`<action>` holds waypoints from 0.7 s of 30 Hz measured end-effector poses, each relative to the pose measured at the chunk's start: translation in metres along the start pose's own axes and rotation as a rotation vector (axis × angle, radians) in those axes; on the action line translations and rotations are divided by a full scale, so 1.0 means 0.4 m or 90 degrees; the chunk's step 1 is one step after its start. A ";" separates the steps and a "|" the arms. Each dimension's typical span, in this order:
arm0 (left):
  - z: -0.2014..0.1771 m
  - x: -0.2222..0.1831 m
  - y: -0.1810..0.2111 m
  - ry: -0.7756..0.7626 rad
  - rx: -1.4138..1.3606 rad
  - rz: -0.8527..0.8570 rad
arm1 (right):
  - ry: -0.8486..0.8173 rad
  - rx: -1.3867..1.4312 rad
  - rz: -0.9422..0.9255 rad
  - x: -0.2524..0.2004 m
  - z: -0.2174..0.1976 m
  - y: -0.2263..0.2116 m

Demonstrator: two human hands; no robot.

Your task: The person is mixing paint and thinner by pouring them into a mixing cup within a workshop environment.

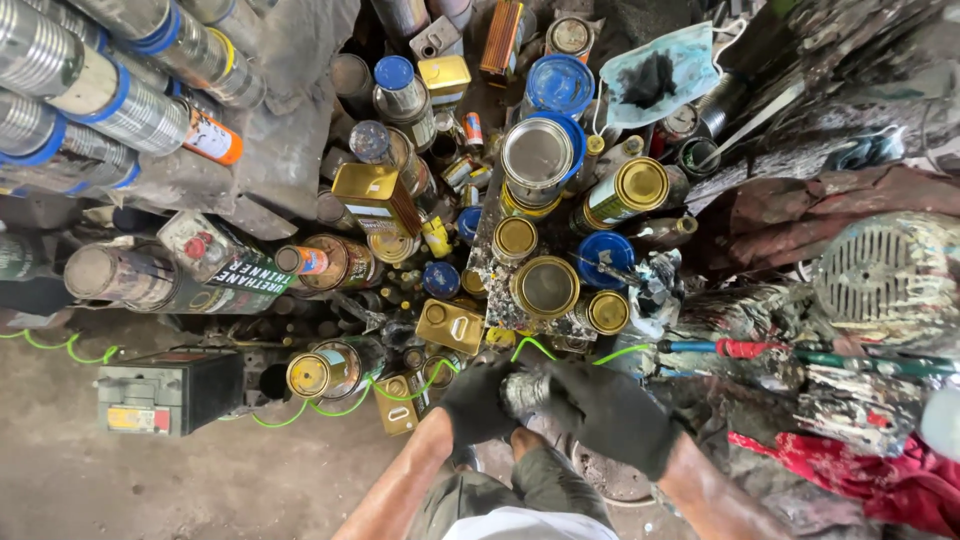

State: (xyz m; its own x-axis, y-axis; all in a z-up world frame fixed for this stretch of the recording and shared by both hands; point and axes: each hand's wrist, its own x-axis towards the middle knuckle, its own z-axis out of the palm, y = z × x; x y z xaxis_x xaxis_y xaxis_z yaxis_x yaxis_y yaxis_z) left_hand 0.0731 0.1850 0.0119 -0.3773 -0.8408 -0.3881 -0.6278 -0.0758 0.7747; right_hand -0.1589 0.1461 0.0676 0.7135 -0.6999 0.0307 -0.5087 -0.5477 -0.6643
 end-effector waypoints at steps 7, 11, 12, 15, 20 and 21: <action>0.025 -0.013 -0.006 0.167 -0.008 0.017 | 0.031 -0.032 0.223 0.029 -0.020 -0.109; 0.035 0.000 0.021 0.094 -0.077 0.003 | 0.127 -0.007 0.098 0.015 0.007 -0.064; 0.041 0.004 0.031 0.079 -0.140 -0.020 | 0.132 -0.024 0.118 0.002 0.031 -0.032; 0.046 0.039 0.100 0.189 -0.082 0.084 | 0.075 0.006 0.275 -0.031 -0.028 0.052; -0.015 0.125 0.179 0.281 -0.083 0.174 | 0.156 -0.034 0.184 0.092 -0.300 -0.130; -0.029 0.150 0.191 0.294 -0.125 0.188 | 0.168 -0.060 0.152 0.107 -0.338 -0.157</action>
State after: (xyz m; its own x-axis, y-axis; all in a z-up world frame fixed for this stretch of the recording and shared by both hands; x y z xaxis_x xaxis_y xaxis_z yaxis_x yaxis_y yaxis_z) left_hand 0.0103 0.1226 0.0536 -0.1538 -0.9846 0.0825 -0.3864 0.1368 0.9121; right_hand -0.1616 0.0887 0.2117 0.4274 -0.9003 0.0828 -0.6962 -0.3861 -0.6051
